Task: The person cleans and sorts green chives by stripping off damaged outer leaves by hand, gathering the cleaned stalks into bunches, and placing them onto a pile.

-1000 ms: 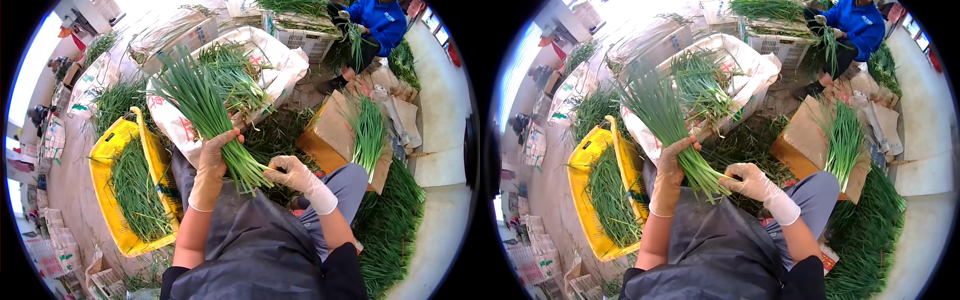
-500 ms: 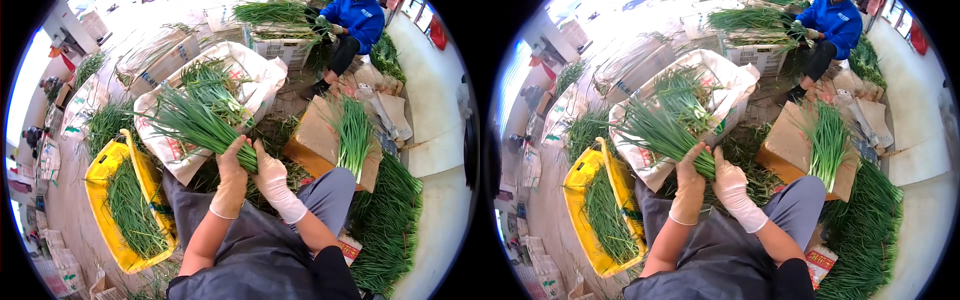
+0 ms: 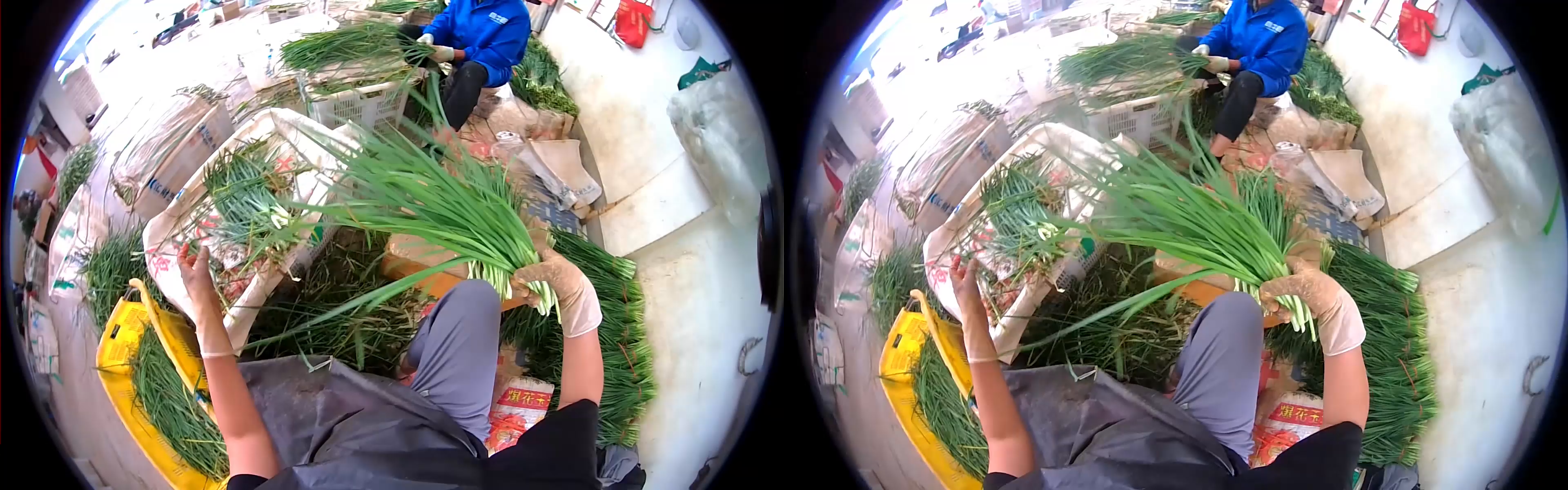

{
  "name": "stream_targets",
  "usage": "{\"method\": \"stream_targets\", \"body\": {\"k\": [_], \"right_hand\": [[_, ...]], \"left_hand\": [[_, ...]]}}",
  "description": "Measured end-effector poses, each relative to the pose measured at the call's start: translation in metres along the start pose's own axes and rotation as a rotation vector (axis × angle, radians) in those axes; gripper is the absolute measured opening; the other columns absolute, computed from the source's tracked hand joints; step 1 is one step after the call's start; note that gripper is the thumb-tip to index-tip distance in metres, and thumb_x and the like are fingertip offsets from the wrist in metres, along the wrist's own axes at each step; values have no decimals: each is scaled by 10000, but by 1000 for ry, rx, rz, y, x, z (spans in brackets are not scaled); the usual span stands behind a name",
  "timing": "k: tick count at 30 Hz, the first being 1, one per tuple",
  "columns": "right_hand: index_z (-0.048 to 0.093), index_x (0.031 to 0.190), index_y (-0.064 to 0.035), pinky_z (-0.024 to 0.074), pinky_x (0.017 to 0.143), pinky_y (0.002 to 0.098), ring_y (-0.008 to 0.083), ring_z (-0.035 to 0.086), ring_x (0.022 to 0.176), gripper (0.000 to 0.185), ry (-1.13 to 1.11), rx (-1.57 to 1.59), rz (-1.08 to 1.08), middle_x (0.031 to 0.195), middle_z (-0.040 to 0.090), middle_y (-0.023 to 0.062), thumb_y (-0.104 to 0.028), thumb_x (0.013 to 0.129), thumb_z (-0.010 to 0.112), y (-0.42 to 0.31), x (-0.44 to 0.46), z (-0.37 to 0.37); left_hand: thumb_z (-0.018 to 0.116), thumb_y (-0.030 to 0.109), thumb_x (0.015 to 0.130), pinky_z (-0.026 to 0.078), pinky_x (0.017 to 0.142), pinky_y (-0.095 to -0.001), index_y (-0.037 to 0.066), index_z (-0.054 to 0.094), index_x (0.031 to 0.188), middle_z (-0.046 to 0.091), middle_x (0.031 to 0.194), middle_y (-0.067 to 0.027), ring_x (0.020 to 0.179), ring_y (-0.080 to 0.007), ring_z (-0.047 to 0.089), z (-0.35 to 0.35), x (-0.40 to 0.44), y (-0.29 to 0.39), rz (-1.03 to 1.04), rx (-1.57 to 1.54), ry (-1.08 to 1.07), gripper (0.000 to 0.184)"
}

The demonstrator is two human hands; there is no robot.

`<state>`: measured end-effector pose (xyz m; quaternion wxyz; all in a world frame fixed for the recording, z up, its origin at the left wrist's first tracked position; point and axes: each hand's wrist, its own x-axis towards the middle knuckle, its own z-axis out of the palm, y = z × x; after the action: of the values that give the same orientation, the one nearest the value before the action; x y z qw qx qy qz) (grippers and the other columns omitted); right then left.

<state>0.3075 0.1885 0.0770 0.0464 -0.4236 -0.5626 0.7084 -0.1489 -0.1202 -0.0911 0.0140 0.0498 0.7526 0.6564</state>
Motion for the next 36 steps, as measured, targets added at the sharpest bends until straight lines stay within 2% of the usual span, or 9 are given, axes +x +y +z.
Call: {"method": "stream_targets", "body": {"k": [3,5,7,11,12,19,23,25,36], "right_hand": [[554,917,-3,429,437,268,135,549,544,228,-57,93,10,706,585,101,-134,773,671,-7,15,8],[507,1154,16,439,540,265,118,528,597,504,93,-916,-6,755,590,67,-310,801,659,-8,57,41],[555,1054,-8,374,469,233,74,493,583,327,-44,-507,-134,679,547,28,-237,835,636,-15,67,47],[544,1133,-24,360,452,230,82,454,490,424,-178,-661,-82,644,526,18,-313,838,638,-52,77,64],[499,1209,-21,392,487,246,98,489,531,555,-201,-772,-46,675,550,44,-387,816,641,-59,77,64],[523,1214,-53,367,427,213,69,498,541,499,56,-478,-227,674,557,9,-318,813,656,-116,21,16],[561,1153,-59,408,449,249,116,529,536,421,-29,-450,-163,696,587,37,-277,803,643,-116,67,-13],[557,1096,-67,422,477,270,122,535,548,368,266,-1412,-314,760,606,60,-255,789,634,-92,118,-2],[570,1029,-35,430,500,262,99,507,570,508,372,-752,-403,744,560,32,-479,788,629,-177,63,-24]], "left_hand": [[647,189,833,369,931,-316,49,535,1154,565,1148,-81,1056,-204,509,32,-49,20,507,258,-35,368],[661,73,785,412,885,-326,25,580,1053,608,1028,-88,980,-198,554,70,-99,59,634,190,-208,284],[676,80,759,434,859,-344,65,603,1035,605,1002,-123,958,-257,567,94,-142,91,709,129,-587,286],[696,158,735,386,928,-434,131,528,1213,576,1047,-170,1049,-354,506,133,-185,107,897,419,-688,507],[660,142,744,464,786,-428,140,521,1181,586,955,-133,917,-333,562,140,-181,95,1043,424,-588,459],[475,169,841,492,576,-446,98,621,866,645,789,-146,726,-334,640,75,-106,-112,424,1095,-763,165],[577,246,803,473,740,-427,88,600,977,637,893,-143,874,-323,604,37,-109,-94,239,898,-942,236],[595,248,794,471,733,-420,86,588,995,634,893,-143,874,-319,602,28,-114,-81,264,845,-955,259],[618,132,833,473,714,-274,26,587,1076,643,864,-88,790,-131,600,79,-154,-3,219,292,-1108,267]]}}
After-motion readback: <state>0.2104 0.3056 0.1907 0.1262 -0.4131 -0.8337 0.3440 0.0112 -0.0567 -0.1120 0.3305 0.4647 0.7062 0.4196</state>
